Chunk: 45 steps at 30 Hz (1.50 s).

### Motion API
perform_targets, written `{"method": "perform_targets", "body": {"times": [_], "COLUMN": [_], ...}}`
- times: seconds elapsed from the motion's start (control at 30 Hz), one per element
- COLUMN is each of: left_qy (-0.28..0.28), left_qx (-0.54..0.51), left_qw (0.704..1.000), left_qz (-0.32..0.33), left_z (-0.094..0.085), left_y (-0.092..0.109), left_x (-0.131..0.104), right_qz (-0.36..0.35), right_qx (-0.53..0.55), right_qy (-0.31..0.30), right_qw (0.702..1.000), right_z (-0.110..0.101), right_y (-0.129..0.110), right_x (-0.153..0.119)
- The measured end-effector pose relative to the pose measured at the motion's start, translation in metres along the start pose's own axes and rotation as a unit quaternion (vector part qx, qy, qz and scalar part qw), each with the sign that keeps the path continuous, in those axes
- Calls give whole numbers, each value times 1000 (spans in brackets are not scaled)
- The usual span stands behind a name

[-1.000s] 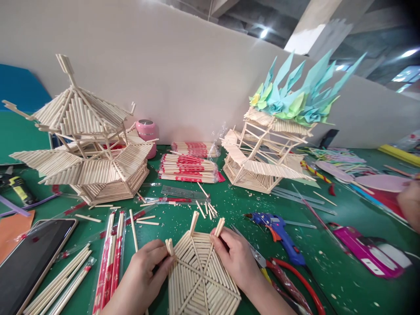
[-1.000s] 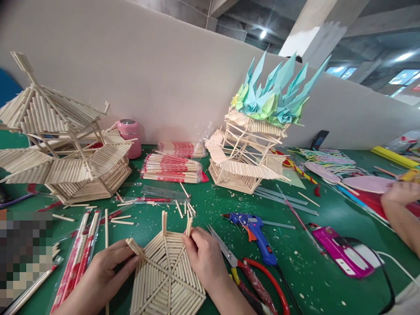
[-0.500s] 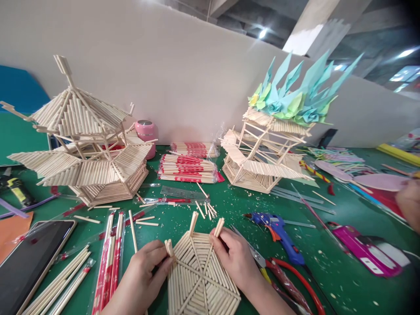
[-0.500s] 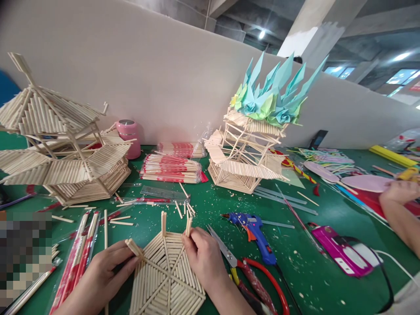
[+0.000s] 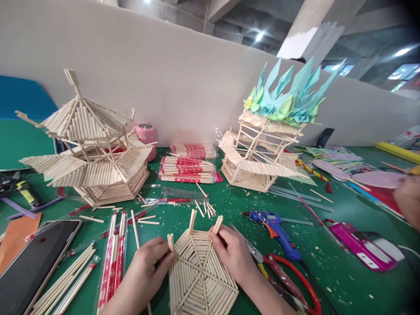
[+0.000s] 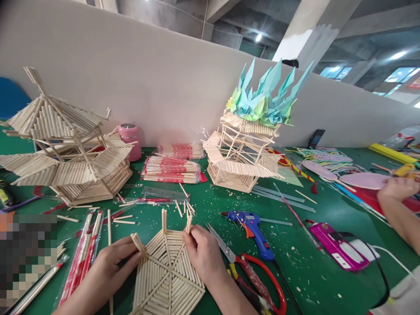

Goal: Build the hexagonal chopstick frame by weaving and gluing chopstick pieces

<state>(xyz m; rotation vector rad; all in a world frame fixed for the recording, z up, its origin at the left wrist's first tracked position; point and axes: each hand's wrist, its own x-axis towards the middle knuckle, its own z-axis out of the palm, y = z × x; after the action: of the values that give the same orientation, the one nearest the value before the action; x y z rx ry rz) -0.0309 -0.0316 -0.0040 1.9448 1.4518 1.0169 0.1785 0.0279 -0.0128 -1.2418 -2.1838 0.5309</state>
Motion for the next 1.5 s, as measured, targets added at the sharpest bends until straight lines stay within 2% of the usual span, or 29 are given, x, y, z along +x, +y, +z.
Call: {"method": "perform_targets", "body": {"times": [0.2, 0.93, 1.27, 1.5], "left_qy": [-19, -10, -37, -12], "left_qx": [5, -6, 20, 42], "left_qw": [1000, 1000, 999, 998], "left_qz": [-18, -18, -25, -36], "left_z": [1, 1, 1, 2], "left_y": [-2, -2, -2, 1], "left_x": [0, 2, -2, -5], "right_qz": [-7, 7, 5, -4], "right_qx": [-1, 0, 11, 11], "right_qy": [4, -3, 0, 1], "right_qw": [1000, 1000, 1000, 1000], "right_z": [1, 3, 3, 1], "right_y": [0, 1, 3, 1], "right_x": [0, -1, -2, -1]}}
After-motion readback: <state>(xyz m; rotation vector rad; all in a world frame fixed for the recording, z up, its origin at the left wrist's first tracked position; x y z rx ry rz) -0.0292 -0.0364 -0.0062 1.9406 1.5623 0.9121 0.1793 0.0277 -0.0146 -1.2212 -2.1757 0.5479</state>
